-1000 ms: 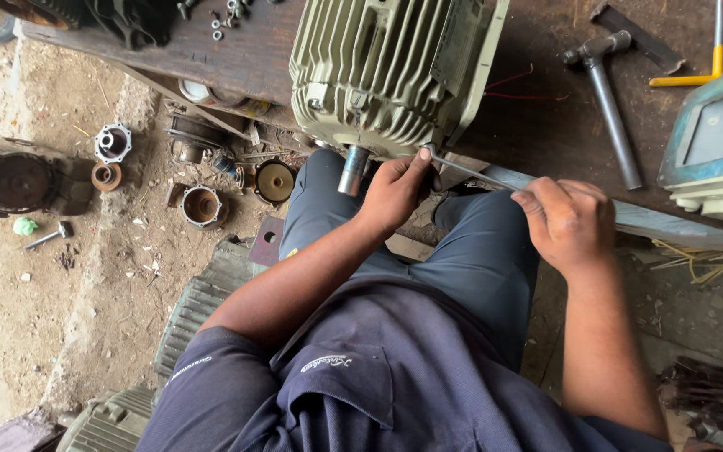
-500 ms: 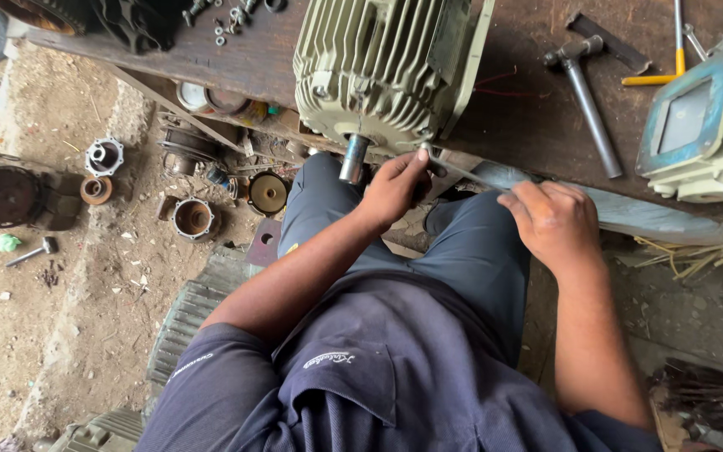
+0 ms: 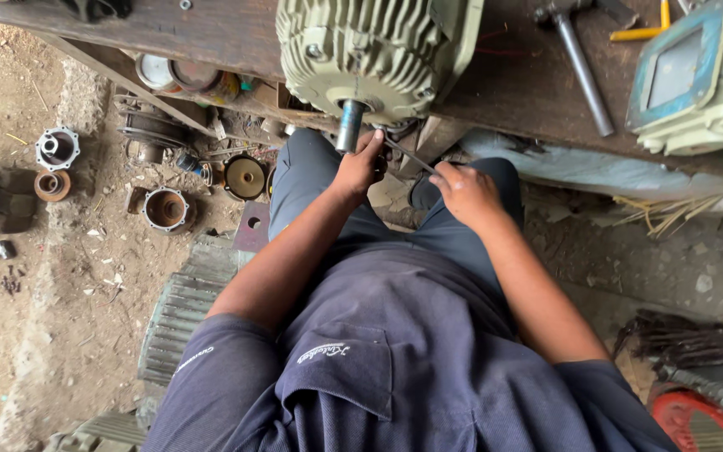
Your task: The person sits at a workbench and uses a spanner to loosen bolts on an electric motor, then pulls the motor housing apart and lifts off the end cover, exposing the internal windings and wires. They set the housing aside, pick up a terminal plate with brass connectors, and hold it while working on it with the spanner.
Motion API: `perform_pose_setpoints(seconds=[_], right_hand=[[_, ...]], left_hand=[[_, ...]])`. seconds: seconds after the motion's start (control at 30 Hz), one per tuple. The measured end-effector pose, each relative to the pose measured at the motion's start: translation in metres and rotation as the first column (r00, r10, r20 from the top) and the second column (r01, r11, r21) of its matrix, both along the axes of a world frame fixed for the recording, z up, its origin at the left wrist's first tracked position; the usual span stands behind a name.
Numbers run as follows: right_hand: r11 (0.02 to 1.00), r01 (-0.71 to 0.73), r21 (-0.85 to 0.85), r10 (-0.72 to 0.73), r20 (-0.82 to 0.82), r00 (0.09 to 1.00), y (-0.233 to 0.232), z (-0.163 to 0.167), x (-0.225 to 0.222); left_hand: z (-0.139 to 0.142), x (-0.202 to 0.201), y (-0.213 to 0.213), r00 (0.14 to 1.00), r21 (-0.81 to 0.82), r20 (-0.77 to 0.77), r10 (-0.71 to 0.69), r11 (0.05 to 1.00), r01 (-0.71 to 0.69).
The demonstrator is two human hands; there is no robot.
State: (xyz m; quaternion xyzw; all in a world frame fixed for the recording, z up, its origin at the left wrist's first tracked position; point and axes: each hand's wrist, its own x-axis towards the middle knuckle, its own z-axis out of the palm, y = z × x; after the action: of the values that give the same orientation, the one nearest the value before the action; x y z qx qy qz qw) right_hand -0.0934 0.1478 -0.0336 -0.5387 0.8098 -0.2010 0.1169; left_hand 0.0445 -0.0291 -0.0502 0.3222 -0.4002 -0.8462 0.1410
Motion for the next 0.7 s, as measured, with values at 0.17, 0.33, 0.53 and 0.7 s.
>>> perform_pose_setpoints(seconds=[0.17, 0.33, 0.53, 0.7], right_hand=[[0.994, 0.074, 0.082, -0.076, 0.024, 0.997, -0.013, 0.012, 0.009], [0.999, 0.047, -0.022, -0.049, -0.101, 0.994, -0.018, 0.015, 0.005], [0.937, 0.062, 0.344, -0.049, -0.047, 0.998, -0.069, -0.022, 0.012], [0.955, -0.237, 0.178, 0.225, 0.086, 0.971, -0.151, -0.057, 0.042]], left_hand=[[0.01, -0.003, -0.003, 0.997, -0.042, -0.071, 0.018, 0.999, -0.021], [0.0, -0.008, -0.004, 0.989, -0.138, -0.145, 0.027, 0.989, -0.047], [-0.011, -0.011, -0.006, 0.984, -0.312, -0.084, 0.157, 0.934, -0.176], [-0.007, -0.005, -0.01, 0.937, -0.573, -0.091, 0.336, 0.752, -0.325]])
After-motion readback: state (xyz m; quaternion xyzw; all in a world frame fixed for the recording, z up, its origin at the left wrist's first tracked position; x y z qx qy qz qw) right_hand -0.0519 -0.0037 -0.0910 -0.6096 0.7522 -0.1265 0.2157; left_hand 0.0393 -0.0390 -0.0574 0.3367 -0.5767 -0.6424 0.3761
